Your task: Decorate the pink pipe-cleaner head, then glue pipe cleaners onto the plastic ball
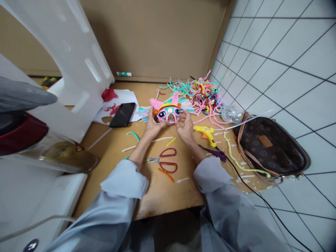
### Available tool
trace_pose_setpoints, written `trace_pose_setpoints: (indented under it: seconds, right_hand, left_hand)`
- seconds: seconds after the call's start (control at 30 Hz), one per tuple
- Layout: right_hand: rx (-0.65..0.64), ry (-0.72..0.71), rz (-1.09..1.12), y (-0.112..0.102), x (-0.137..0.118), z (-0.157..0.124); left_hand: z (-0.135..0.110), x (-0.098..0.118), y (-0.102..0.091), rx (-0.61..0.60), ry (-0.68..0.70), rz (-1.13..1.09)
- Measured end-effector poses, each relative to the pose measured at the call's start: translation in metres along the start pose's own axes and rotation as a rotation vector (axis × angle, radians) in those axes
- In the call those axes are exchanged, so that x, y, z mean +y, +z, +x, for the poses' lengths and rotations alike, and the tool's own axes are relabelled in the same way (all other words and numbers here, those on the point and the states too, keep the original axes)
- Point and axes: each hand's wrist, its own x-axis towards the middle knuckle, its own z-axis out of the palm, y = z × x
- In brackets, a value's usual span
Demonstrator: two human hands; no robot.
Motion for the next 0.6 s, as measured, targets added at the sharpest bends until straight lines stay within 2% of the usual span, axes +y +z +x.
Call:
trace_pose_setpoints:
  seconds: [0.2,0.3,0.4,0.6]
  right_hand:
    - [-0.030,-0.019,0.105,0.0025,0.0001,-0.0001]
    - [-0.024,-0.012,0.128,0.0038,0.0011,0.0001]
    - [-0.009,-0.018,0.126,0.0041,0.0029,0.0004]
    - [-0.012,-0.043,0.066,0.0023,0.0078,0.0006]
  left_hand:
    - [0.0003,0.0011,-0.0009,-0.018,0.007,-0.025]
    - [-0.0003,0.0030,-0.0011,-0.029,-0.033,-0.049]
    - [-0.0005,0.0045,0.0004,-0.031,-0.061,-0.064]
    - [0.0013,0.0044,0.0043,-0.062,-0.017,-0.094]
